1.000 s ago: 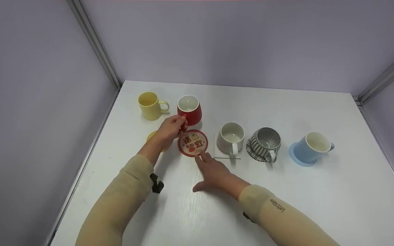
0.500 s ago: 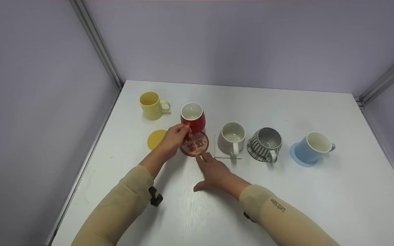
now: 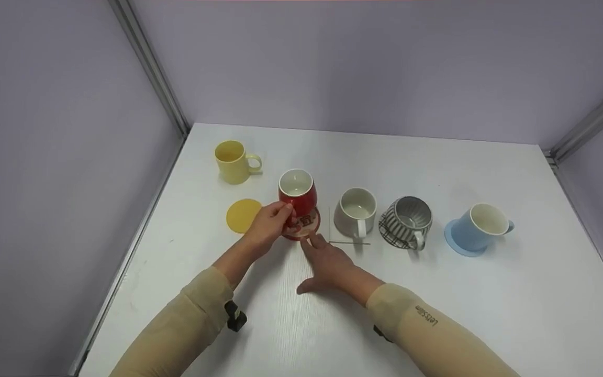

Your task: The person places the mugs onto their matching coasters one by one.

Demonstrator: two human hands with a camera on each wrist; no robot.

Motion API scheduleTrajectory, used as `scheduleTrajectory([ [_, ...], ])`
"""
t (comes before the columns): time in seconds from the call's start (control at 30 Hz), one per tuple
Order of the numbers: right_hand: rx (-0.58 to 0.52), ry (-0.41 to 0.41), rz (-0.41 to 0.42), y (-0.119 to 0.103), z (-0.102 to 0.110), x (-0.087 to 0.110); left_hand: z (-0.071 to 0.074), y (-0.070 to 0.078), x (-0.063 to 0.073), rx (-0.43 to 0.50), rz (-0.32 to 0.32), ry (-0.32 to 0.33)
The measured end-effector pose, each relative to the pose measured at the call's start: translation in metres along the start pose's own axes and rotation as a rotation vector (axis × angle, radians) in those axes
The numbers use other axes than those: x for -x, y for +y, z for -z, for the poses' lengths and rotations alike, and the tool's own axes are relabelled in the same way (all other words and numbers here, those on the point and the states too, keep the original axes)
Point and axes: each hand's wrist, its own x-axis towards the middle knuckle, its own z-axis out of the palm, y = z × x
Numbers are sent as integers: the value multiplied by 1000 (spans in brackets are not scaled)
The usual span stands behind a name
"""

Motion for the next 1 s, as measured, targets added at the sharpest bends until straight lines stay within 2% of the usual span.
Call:
scheduleTrajectory([
  [0.37,-14,18,16,0,-2,2,-2,-11,6,-29,-18,1],
  [0.6,-26,28,19,-2,0,4,-7,-15,5,62,-18,-3],
  [1.0,-5,33,30,0,1,2,-9,-21,4,58,-19,5],
])
